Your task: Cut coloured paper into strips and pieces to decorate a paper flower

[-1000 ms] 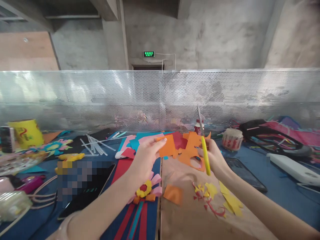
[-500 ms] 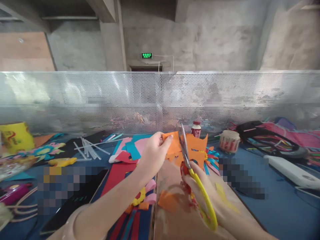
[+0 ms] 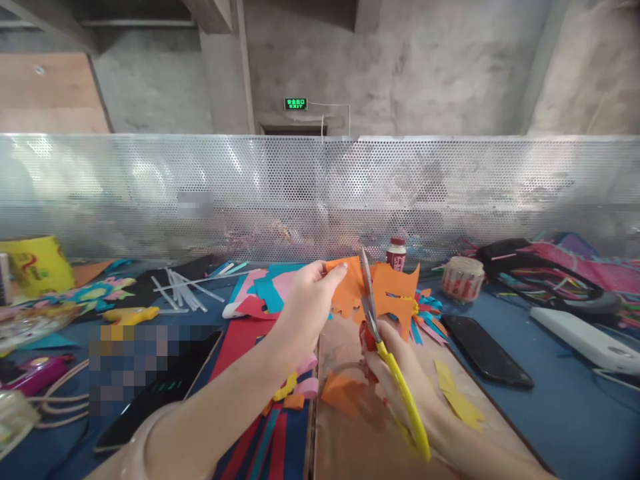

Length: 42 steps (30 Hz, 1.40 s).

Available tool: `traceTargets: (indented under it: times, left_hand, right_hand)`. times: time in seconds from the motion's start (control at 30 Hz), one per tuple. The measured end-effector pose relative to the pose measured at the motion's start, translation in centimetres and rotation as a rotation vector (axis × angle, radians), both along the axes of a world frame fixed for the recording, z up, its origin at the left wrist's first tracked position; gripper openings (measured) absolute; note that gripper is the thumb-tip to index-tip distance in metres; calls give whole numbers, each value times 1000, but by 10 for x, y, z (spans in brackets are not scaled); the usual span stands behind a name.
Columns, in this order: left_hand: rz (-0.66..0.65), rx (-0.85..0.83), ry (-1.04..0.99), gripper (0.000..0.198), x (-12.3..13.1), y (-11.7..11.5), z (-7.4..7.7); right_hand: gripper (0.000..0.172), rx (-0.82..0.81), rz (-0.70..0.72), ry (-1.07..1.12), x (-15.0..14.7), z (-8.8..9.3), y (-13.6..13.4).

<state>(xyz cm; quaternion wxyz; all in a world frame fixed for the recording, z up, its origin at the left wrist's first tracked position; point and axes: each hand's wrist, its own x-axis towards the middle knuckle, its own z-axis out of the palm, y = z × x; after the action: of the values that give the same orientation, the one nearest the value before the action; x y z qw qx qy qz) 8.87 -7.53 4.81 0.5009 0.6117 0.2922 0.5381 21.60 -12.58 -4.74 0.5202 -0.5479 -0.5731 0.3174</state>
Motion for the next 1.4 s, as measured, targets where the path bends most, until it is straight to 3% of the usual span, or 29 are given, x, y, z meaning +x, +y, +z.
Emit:
traceTargets:
  times: [0.23, 0.47, 0.63, 0.9, 1.03, 1.2, 1.4]
  left_hand:
    - [-15, -23, -38, 21, -2, -2, 2]
    - [-26, -17, -8, 17, -4, -2, 13]
    - [100, 25, 102, 20, -9, 5, 20]
    - [-105, 135, -82, 19, -10, 25, 14]
    - [21, 233, 21, 13, -10, 25, 11]
    - [12, 157, -85, 61, -10, 24, 10]
    - [11, 103, -132, 45, -8, 24, 10]
  right_hand:
    - [8, 49, 25, 54, 0, -7, 5]
    - [5, 20, -15, 58, -2, 0, -3]
    - [5, -12, -30, 123, -5, 8, -8]
    - [22, -167, -3, 351, -5, 32, -16]
    - [16, -82, -2, 317, -4, 22, -12]
    - [13, -74, 4, 292, -5, 14, -9]
    - [6, 6, 62, 165, -3, 13, -10]
